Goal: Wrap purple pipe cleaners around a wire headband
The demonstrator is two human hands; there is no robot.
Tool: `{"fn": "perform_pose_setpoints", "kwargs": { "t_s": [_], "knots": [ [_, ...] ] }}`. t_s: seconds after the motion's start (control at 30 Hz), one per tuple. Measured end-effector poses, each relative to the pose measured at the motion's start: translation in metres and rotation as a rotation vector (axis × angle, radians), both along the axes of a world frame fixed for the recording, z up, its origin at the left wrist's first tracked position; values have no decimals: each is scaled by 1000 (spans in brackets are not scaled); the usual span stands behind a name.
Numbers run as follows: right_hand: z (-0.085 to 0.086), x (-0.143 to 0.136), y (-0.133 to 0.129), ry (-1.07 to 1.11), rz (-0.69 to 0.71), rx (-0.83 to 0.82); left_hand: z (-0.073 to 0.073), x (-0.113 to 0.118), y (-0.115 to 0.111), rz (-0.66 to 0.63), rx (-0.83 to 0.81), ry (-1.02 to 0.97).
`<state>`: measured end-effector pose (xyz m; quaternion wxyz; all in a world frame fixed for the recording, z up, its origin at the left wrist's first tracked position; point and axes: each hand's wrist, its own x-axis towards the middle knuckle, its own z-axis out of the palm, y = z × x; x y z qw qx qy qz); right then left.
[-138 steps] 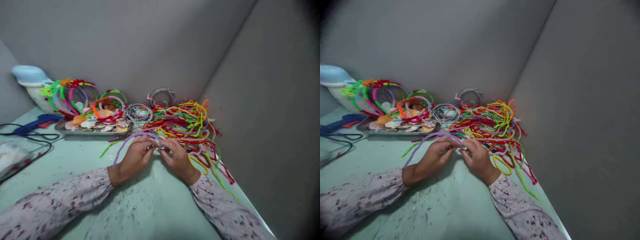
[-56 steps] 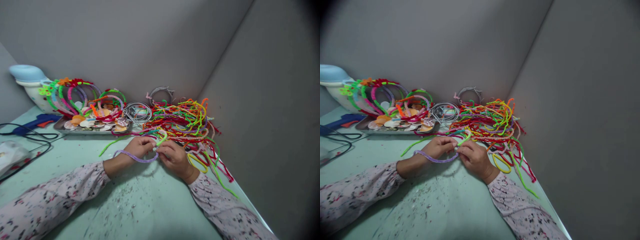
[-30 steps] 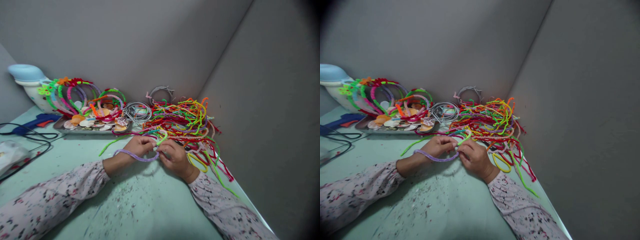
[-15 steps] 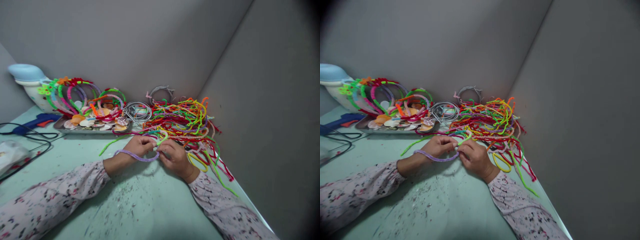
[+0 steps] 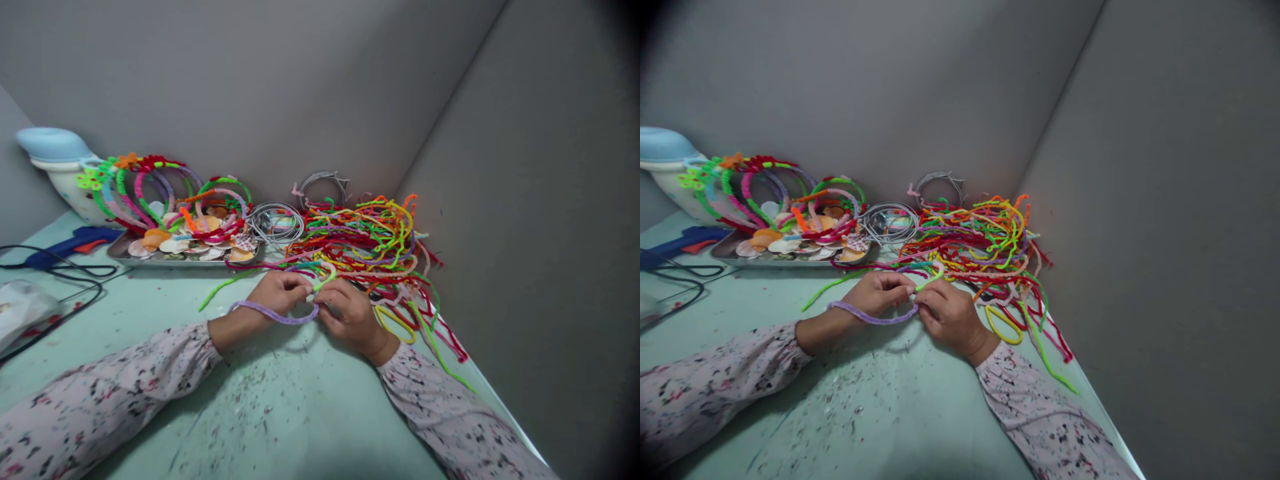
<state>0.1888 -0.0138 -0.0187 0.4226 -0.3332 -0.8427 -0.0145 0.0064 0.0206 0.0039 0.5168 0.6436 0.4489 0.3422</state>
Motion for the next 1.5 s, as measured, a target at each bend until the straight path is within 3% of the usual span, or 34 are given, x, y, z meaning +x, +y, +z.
{"fn": "perform_pose_setpoints", "kwargs": {
  "t_s": [0.43, 0.9, 1.17, 1.5],
  "knots": [
    [0, 0, 1, -9, -6, -3, 7, 1, -5, 6, 164, 102],
    [-1, -1, 2, -2, -2, 22, -5, 1, -4, 40, 333, 166],
    [-3, 2, 3, -27, 3, 43, -10, -1, 0, -2, 380, 191],
    [-3, 2, 4, -10, 24, 52, -1, -3, -2, -110, 371, 309]
  ]
}}
